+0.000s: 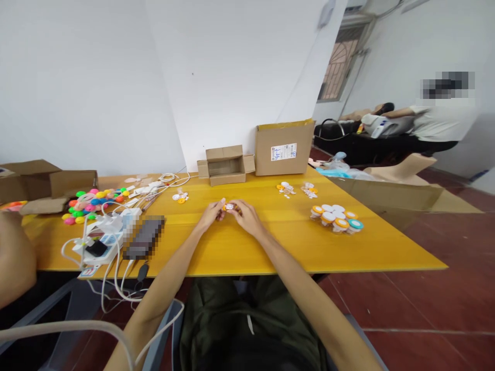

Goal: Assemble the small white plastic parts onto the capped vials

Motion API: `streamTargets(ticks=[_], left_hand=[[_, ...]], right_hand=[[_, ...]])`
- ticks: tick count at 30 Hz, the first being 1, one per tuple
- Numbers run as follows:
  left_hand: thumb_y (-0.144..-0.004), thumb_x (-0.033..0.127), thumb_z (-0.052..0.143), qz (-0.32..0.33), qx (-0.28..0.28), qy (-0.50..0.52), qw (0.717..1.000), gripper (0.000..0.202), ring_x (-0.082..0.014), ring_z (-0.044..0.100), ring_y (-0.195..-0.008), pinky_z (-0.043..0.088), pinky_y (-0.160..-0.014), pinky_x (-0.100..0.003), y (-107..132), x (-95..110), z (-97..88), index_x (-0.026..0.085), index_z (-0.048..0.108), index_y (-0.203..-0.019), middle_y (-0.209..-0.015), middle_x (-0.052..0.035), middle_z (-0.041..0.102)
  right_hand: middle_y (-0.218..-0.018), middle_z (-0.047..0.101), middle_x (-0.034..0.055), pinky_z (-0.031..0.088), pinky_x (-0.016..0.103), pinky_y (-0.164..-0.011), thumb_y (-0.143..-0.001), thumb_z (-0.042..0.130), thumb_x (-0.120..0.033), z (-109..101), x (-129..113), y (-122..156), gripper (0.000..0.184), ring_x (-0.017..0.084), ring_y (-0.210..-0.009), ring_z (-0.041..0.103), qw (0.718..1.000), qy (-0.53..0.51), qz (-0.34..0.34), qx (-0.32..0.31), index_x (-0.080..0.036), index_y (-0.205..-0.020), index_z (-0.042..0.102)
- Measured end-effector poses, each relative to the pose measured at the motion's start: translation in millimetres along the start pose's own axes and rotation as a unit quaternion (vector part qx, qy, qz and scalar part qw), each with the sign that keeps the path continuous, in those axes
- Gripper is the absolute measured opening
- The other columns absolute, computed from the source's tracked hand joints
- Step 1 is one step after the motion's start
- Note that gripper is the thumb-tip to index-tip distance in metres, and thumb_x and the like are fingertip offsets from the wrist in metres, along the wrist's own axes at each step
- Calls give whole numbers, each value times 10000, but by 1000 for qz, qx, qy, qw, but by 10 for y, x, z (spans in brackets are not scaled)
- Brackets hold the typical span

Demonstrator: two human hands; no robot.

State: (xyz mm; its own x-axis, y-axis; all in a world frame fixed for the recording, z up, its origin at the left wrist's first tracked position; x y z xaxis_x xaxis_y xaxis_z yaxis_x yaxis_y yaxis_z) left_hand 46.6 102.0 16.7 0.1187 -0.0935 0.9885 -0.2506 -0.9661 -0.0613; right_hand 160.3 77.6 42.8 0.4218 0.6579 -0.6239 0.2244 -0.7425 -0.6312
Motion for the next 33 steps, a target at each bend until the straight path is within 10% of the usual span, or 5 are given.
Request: streamTargets(ticks=[7,33], left_hand=[[-765,701,588,-16,5,16,1000,539,-85,426,-402,290,-438,-224,4,-8,0,183,514,-634,-463,47,458],[-807,705,534,-35,12,-1,999,559,-88,422,-363,280,-406,-226,-23,-72,-23,190,501,-592,-419,46,439]], right_hand=[[-1080,644,65,543,290,-768,-915,483,-133,-26,-218,47,292,178,-881,653,992,63,-111,14,-282,-1079,673],[-1018,701,70,532,367,-883,-937,527,-234,-101,-273,41,206,218,-966,655,992,35,-118,23,-282,-1056,688]])
Point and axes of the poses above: each hand's wrist, its own y-axis away from the middle knuckle, its own z-axis out of the palm, x = y × z, the point moved 10 cm from there along -y, towards the middle knuckle
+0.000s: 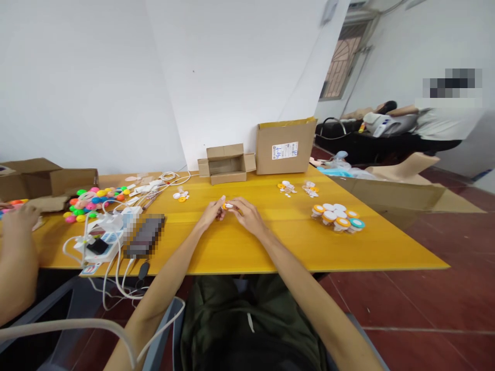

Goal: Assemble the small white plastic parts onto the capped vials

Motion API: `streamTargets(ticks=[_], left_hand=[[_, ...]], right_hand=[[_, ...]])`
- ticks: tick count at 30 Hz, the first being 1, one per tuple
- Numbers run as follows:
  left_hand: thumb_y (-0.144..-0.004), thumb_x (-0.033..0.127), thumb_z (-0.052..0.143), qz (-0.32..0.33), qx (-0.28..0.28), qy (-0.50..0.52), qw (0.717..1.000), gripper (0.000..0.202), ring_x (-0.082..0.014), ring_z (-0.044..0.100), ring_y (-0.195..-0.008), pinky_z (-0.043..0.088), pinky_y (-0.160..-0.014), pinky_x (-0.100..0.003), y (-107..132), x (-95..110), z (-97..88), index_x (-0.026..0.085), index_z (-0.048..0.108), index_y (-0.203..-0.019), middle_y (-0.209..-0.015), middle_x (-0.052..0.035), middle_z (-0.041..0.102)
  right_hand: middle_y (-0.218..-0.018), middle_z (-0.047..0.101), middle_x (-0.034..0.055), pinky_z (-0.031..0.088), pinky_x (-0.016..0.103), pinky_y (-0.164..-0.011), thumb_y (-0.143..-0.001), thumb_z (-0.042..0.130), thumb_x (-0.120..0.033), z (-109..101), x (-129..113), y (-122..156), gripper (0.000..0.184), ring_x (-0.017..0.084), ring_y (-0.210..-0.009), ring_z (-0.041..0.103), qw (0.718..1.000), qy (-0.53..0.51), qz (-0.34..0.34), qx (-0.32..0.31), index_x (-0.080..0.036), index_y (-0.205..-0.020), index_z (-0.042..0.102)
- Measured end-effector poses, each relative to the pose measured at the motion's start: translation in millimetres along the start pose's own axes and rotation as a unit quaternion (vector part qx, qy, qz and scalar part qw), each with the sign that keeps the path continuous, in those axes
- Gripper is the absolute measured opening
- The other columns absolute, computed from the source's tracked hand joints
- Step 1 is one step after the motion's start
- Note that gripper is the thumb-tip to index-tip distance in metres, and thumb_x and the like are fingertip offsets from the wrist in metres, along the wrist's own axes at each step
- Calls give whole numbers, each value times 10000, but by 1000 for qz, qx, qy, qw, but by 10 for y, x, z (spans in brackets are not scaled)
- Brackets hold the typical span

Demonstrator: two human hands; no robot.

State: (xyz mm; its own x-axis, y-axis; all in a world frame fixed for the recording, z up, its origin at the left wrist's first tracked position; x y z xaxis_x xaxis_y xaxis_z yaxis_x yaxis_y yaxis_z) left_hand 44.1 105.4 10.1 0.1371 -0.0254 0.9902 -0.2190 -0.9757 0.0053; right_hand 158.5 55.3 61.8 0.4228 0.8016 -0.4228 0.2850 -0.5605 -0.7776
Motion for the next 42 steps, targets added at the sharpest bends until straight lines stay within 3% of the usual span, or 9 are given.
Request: streamTargets(ticks=[7,15,20,25,29,35,42], left_hand=[[-799,677,575,15,-4,-1,1000,531,-90,446,-386,299,-425,-229,4,30,1,186,523,-604,-443,38,472],[-800,672,579,7,5,18,1000,526,-83,437,-384,290,-416,-220,29,48,2,183,526,-614,-456,38,474],[-787,691,580,11,-4,9,1000,546,-81,427,-373,284,-414,-222,34,68,28,182,522,-599,-436,40,463],[-782,701,575,13,-14,4,1000,552,-77,425,-376,288,-421,-217,33,63,43,180,523,-607,-444,44,470],[-795,691,569,6,-9,-1,1000,538,-80,439,-385,293,-424,-215,30,38,25,175,549,-644,-453,44,478],[-807,674,572,3,-3,1,1000,529,-83,454,-390,308,-425,-215,11,7,4,170,564,-646,-451,42,480],[-796,678,583,7,-6,-2,1000,534,-85,464,-393,318,-432,-216,-8,-6,1,166,571,-647,-447,41,487]], right_hand=[[-821,714,35,535,298,-676,-911,564,-352,85,245,19,209,184,-696,654,990,-58,123,-28,-240,-1035,689],[-937,681,63,525,307,-780,-926,498,-226,12,31,-5,215,201,-880,646,999,-24,35,-6,-266,-1008,693],[-866,710,49,517,296,-703,-903,575,-339,-1,125,3,167,188,-740,644,995,-30,93,0,-238,-971,690],[-751,712,30,469,257,-622,-919,546,-453,41,238,26,277,160,-641,626,987,-38,158,-16,-222,-854,685],[-732,704,25,451,256,-616,-920,535,-474,41,252,29,298,155,-619,606,986,-16,162,-23,-230,-831,680],[-838,712,27,494,284,-674,-901,566,-412,71,201,32,256,182,-692,636,988,-39,146,-39,-247,-1084,637],[-936,709,46,506,293,-715,-873,580,-355,47,161,8,193,185,-762,639,990,-51,128,-37,-236,-1014,636]])
Point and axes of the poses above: each hand's wrist, its own y-axis away from the middle knuckle, its own z-axis out of the palm, x = y × z, the point moved 10 cm from there along -y, towards the middle knuckle
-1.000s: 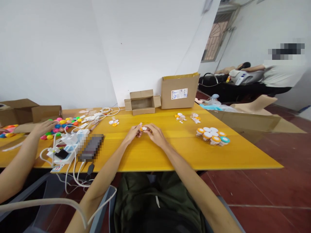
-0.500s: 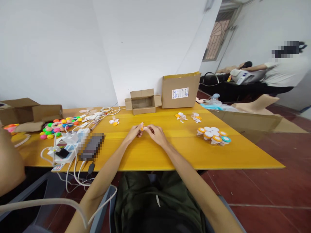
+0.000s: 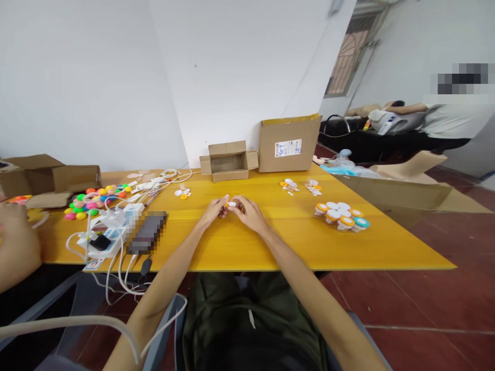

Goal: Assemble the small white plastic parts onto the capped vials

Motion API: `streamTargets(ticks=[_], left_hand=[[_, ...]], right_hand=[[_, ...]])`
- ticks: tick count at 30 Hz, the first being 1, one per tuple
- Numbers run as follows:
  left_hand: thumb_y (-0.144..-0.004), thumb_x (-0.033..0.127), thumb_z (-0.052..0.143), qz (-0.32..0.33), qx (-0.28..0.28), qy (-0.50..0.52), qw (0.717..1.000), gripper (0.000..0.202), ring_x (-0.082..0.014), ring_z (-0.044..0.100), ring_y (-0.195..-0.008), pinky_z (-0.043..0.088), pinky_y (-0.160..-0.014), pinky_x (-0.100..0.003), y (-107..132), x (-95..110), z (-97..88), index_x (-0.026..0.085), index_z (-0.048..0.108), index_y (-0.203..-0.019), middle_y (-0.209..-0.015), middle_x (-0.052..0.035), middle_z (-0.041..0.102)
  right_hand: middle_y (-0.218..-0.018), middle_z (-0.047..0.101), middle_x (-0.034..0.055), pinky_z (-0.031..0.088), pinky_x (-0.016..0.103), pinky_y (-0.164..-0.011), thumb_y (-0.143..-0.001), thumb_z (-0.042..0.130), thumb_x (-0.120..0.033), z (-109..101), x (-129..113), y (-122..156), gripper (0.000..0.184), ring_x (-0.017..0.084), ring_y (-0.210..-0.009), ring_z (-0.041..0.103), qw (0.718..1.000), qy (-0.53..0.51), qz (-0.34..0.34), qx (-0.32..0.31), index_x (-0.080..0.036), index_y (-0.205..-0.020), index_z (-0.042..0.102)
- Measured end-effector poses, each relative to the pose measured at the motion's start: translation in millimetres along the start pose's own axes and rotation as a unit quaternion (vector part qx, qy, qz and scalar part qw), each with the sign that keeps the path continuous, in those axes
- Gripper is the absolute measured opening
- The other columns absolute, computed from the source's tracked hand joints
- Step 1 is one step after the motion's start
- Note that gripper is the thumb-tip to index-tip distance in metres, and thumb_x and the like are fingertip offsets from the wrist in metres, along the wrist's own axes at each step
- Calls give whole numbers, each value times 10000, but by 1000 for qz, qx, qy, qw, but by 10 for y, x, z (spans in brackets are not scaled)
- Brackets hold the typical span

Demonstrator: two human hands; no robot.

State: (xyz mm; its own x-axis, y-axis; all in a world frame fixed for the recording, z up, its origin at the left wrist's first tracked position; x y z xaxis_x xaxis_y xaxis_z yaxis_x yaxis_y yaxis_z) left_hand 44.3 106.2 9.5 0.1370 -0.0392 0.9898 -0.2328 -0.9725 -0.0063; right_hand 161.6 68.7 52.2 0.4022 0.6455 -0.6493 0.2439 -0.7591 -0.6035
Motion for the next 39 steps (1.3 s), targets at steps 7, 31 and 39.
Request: streamTargets(ticks=[7,31,39], left_hand=[[-811,649,589,3,6,1,1000,511,-79,455,-387,308,-423,-210,4,13,-11,170,556,-637,-452,42,491],[-800,632,619,13,-12,-4,1000,487,-77,462,-403,325,-427,-209,31,51,24,173,565,-647,-477,39,505],[-803,597,634,9,-15,-7,1000,444,-83,463,-409,323,-428,-213,21,34,28,172,589,-680,-467,45,493]], right_hand=[[-831,705,24,481,274,-652,-878,566,-362,42,79,1,186,162,-678,617,999,-13,37,-9,-229,-982,643],[-660,637,18,413,273,-632,-927,481,-465,89,162,-2,357,166,-630,578,993,45,90,-58,-227,-673,558],[-850,691,10,455,282,-676,-839,625,-378,156,187,21,267,182,-723,632,994,7,99,-51,-239,-1058,563]])
Point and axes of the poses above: each hand's wrist, its own y-axis away from the middle knuckle, its own z-axis out of the palm, x = y × z, the point moved 10 cm from there along -y, towards the middle knuckle
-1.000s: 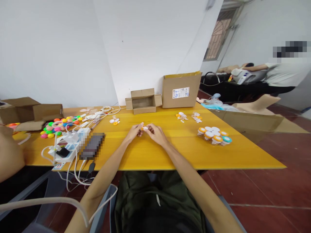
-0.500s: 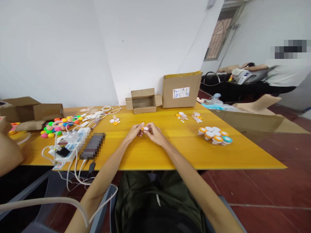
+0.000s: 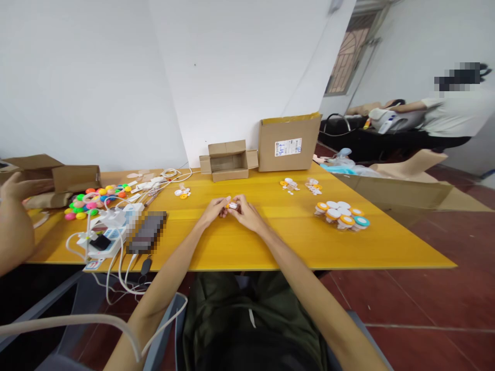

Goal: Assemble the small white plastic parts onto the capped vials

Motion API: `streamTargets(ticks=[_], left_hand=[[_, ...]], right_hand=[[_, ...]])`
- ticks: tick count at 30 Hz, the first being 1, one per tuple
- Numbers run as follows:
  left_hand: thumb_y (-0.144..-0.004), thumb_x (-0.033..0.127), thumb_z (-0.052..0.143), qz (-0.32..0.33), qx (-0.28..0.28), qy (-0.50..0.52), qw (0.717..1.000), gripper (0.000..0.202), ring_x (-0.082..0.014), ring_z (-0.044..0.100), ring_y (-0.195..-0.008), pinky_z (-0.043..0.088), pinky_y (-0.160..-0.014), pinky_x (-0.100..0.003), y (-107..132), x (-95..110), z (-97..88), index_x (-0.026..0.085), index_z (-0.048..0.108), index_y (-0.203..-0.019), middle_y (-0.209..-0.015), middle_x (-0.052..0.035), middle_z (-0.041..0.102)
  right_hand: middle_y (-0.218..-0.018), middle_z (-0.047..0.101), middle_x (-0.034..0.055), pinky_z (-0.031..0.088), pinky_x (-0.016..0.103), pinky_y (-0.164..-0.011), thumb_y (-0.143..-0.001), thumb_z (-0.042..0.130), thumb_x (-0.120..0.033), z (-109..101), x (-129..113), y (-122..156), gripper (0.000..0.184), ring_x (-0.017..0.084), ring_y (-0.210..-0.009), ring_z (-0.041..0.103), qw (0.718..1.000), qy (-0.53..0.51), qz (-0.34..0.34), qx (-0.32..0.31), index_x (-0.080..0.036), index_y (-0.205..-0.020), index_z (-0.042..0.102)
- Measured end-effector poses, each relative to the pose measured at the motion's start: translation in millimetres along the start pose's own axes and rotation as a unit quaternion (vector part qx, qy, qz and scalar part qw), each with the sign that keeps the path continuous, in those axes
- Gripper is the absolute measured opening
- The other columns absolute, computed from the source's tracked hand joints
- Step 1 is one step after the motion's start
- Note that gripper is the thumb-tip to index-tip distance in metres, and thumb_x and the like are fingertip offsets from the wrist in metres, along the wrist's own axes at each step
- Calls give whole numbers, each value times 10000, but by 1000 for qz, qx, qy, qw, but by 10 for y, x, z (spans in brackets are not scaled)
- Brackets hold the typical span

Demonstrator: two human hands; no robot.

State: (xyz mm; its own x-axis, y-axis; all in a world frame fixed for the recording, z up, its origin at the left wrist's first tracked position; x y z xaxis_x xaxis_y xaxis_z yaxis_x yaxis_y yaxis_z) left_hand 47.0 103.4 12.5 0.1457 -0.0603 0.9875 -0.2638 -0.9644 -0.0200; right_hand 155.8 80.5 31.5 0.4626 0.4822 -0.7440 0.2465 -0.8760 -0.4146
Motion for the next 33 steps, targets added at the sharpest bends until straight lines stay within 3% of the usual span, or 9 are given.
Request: streamTargets(ticks=[2,4,10,13,20,22,25,28,33], left_hand=[[-798,601,637,4,-2,1,1000,451,-81,471,-416,328,-433,-208,2,7,2,171,586,-670,-473,44,499],[-794,602,639,11,-5,1,1000,456,-80,475,-420,330,-437,-206,6,21,7,171,578,-656,-476,42,502],[-798,592,642,12,-2,4,1000,451,-79,459,-406,335,-430,-209,15,51,17,171,573,-650,-464,47,491],[-798,599,637,6,-6,1,1000,461,-78,458,-408,329,-431,-210,15,48,27,171,568,-641,-469,44,492],[-782,617,637,19,-10,-18,1000,479,-75,441,-421,310,-439,-214,29,62,32,180,527,-621,-481,45,485],[-773,621,643,24,-12,-18,999,486,-74,442,-426,315,-442,-213,29,71,36,180,517,-610,-485,47,483],[-761,622,653,28,-4,-7,1000,474,-75,443,-435,322,-444,-210,19,79,21,179,539,-633,-488,55,470],[-752,635,648,29,1,-9,1000,479,-74,424,-432,301,-434,-208,7,77,16,180,548,-640,-482,58,461],[-757,625,646,32,-7,-22,999,481,-73,425,-436,291,-437,-211,7,73,29,180,529,-614,-485,56,459]], right_hand=[[-785,678,7,438,274,-653,-877,573,-424,-25,6,-2,193,180,-697,620,1000,18,-2,3,-237,-924,587],[-729,665,10,421,271,-633,-909,518,-465,-42,12,-3,263,178,-672,607,999,36,3,0,-237,-805,595],[-815,699,2,433,268,-629,-824,645,-453,-75,-37,5,254,170,-666,606,1000,22,-6,22,-244,-965,615],[-763,688,5,417,263,-616,-869,589,-458,-82,-52,2,223,163,-641,594,999,34,-15,25,-238,-852,618],[-561,589,-2,379,270,-603,-933,486,-491,-56,7,-10,433,161,-568,564,997,64,23,-20,-230,-590,530],[-557,585,-7,387,268,-595,-929,482,-501,-30,18,-10,429,159,-561,561,998,49,25,-27,-231,-600,535],[-673,639,-16,395,260,-578,-828,617,-521,-52,28,-13,291,163,-604,569,999,36,17,1,-240,-755,594],[-757,659,-19,406,261,-593,-775,670,-506,-83,33,-16,283,159,-625,566,999,30,8,25,-247,-867,601],[-588,581,-12,355,259,-565,-886,529,-526,-56,38,-18,395,146,-565,526,998,62,3,-4,-225,-632,543]])
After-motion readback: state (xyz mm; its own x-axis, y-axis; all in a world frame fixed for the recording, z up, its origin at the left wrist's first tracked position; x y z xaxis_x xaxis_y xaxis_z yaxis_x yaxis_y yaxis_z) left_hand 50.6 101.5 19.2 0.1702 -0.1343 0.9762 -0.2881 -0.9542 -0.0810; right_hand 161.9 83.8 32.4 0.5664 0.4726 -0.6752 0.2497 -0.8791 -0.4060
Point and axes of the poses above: each hand's wrist, its own y-axis away from the middle knuckle, its own z-axis out of the palm, x = y × z, the point moved 10 cm from there along -y, towards the middle knuckle
